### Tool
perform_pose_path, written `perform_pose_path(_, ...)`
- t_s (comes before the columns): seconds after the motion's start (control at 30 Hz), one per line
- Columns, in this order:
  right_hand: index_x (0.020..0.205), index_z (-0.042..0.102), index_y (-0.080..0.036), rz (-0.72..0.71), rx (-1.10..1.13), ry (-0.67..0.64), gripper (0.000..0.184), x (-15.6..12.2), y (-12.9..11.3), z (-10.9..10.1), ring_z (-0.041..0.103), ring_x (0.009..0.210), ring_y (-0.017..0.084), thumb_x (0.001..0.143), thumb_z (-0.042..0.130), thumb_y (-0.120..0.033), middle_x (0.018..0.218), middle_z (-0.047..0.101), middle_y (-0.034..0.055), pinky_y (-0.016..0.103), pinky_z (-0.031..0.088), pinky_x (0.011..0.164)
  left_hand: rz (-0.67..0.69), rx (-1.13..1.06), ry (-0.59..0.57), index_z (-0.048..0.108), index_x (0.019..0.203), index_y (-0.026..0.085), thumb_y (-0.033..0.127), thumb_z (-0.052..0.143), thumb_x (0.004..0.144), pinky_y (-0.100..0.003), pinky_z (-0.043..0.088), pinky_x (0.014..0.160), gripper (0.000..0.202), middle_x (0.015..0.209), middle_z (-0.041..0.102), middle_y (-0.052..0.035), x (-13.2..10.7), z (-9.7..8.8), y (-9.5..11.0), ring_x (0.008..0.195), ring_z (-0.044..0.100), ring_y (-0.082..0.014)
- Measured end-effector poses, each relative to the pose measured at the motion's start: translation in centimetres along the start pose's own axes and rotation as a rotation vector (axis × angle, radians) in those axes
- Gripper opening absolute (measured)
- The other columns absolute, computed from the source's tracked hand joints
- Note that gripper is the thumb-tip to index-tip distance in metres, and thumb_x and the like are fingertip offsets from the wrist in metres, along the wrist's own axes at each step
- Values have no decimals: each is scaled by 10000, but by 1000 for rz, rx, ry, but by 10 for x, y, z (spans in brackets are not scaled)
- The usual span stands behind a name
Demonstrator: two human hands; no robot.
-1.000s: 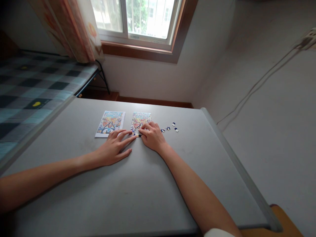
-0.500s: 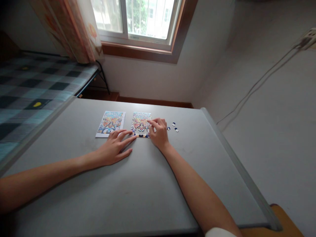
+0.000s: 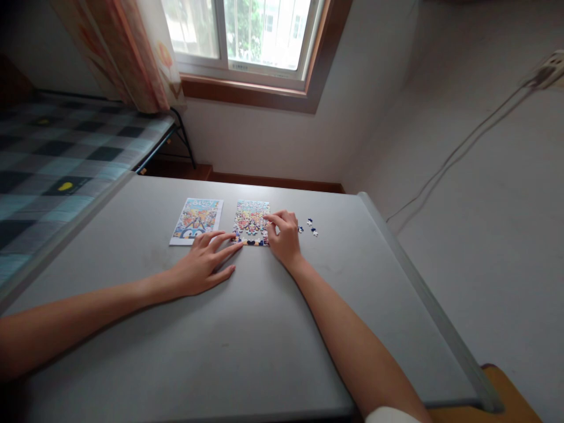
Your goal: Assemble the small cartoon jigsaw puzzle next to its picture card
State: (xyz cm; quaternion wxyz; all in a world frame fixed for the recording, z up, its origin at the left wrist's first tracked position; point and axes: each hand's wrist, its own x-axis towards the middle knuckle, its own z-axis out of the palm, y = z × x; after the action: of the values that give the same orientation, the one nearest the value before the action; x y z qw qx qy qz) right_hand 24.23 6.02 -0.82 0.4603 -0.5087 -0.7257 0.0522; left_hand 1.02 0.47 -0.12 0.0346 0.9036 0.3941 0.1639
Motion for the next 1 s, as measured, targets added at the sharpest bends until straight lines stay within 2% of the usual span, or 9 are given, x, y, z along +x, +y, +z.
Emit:
perform_pose_path(0.17, 909, 724, -218, 33, 6, -3, 285, 1, -1, 0, 538, 901, 226, 817, 472, -121, 860, 621, 66, 388, 435, 872, 2, -8, 4, 409, 1408, 311, 410, 475, 906, -511, 249, 1064, 516, 1392, 423, -78, 0, 1, -1, 1278, 308, -312)
perform_pose_path(0.27, 884, 724, -195, 86, 70, -11, 284, 13, 4, -7, 577, 843, 201, 789, 467, -123, 841, 633, 60, 366, 459, 820, 1, -15, 4, 414, 1405, 300, 412, 476, 904, -507, 246, 1069, 517, 1393, 418, -80, -1, 1, -1, 1288, 296, -314)
perform_pose_path(0.37, 878, 728, -167, 151, 103, -54, 278, 33, 15, -23, 605, 795, 178, 769, 473, -153, 834, 662, 62, 326, 473, 741, -1, -6, 4, 419, 1399, 303, 418, 475, 904, -512, 225, 1075, 510, 1386, 426, -81, 0, 0, 0, 1294, 298, -311)
perform_pose_path(0.43, 851, 733, -163, 200, 92, -142, 250, 46, 23, -39, 610, 752, 168, 771, 500, -207, 855, 690, 67, 314, 481, 713, -5, 5, 10, 427, 1389, 306, 416, 476, 904, -528, 183, 1090, 500, 1372, 443, -80, 0, -1, 1, 1300, 303, -308)
perform_pose_path(0.5, 852, 737, -162, 236, 43, -213, 237, 56, 29, -56, 608, 705, 159, 764, 531, -238, 864, 707, 67, 299, 486, 680, -9, 19, 16, 438, 1378, 299, 411, 476, 903, -539, 143, 1101, 490, 1358, 459, -81, 0, -1, 2, 1307, 307, -304)
perform_pose_path(0.6, 858, 742, -156, 233, -100, -229, 232, 62, 34, -81, 610, 690, 154, 760, 549, -241, 870, 718, 69, 285, 484, 680, -8, 33, 21, 444, 1371, 296, 408, 475, 902, -537, 133, 1105, 483, 1358, 462, -83, 0, -2, 2, 1316, 306, -299)
perform_pose_path(0.77, 845, 749, -176, 245, -366, -464, 214, 63, 39, -106, 617, 703, 157, 782, 575, -282, 841, 719, 50, 268, 458, 679, 1, 32, 26, 443, 1371, 299, 396, 473, 904, -528, 145, 1106, 479, 1359, 461, -81, -1, -2, 1, 1319, 303, -293)
perform_pose_path(0.9, 820, 759, -197, 261, -485, -669, 195, 62, 43, -112, 624, 730, 163, 787, 591, -289, 826, 721, 39, 252, 438, 654, -8, 32, 14, 446, 1374, 294, 400, 474, 904, -531, 178, 1092, 483, 1365, 455, -83, -1, -1, 1, 1313, 300, -301)
perform_pose_path(1.0, 870, 758, -191, 305, -493, -753, 200, 62, 40, -113, 622, 722, 152, 795, 596, -281, 839, 722, 41, 237, 435, 641, -16, 29, 3, 449, 1375, 297, 404, 479, 903, -534, 207, 1077, 485, 1378, 443, -83, -1, -1, 0, 1303, 304, -310)
